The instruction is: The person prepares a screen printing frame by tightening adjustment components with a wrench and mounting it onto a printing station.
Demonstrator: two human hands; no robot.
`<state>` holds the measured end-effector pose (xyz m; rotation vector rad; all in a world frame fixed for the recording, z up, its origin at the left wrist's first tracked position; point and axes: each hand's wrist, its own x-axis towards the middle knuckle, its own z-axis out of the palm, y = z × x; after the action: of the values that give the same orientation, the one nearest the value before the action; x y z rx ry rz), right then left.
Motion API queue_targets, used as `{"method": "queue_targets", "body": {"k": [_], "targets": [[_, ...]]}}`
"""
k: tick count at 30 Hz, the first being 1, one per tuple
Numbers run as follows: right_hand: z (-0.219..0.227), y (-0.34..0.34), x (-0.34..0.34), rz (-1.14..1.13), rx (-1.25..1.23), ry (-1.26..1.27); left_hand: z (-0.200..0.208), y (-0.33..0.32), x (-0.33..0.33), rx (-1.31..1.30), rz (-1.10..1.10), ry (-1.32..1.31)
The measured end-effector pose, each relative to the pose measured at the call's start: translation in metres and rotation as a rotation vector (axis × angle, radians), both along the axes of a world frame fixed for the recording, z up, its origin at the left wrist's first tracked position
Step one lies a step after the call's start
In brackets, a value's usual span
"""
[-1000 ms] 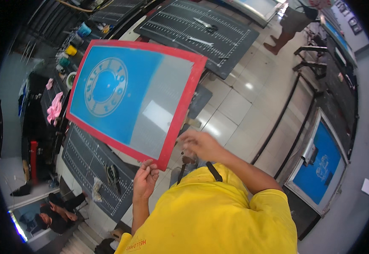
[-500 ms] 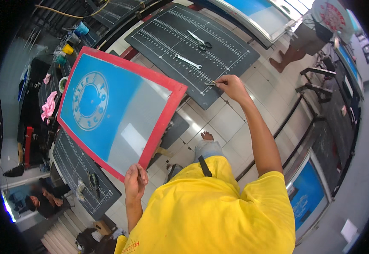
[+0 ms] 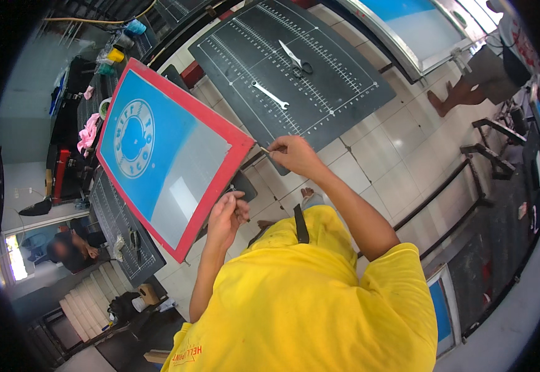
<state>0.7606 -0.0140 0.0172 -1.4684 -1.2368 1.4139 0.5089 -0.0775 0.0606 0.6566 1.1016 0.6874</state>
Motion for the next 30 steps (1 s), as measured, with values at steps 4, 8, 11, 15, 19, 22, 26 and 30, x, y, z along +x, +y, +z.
{"method": "queue_targets", "body": {"k": [4, 8, 11, 15, 19, 22, 26, 30], "targets": [[-0.017, 0.000, -0.006, -0.037, 0.029, 0.080, -0.015, 0.020, 0.025, -0.049, 0.033, 0.016], [-0.002, -0.011, -0.003, -0.027, 0.014, 0.113, -0.016, 0.028, 0.038, -0.073, 0.081, -0.081], [0.022, -0.027, 0.004, 0.035, -0.017, 0.092, -0.015, 0.028, 0.052, -0.106, 0.141, -0.171], [0.008, -0.044, -0.005, 0.112, 0.112, 0.209, -0.025, 0.027, 0.063, -0.108, 0.158, -0.284], [0.022, -0.043, -0.011, 0.107, 0.084, 0.190, -0.030, 0.025, 0.071, -0.090, 0.183, -0.363], [0.019, -0.044, -0.011, 0.103, 0.107, 0.148, -0.029, 0.021, 0.076, -0.061, 0.172, -0.434], [0.001, -0.047, -0.016, 0.056, 0.068, 0.295, -0.033, 0.017, 0.075, -0.053, 0.182, -0.406], [-0.001, -0.048, -0.015, 0.086, -0.086, 0.443, -0.035, 0.013, 0.068, -0.049, 0.155, -0.391]]}}
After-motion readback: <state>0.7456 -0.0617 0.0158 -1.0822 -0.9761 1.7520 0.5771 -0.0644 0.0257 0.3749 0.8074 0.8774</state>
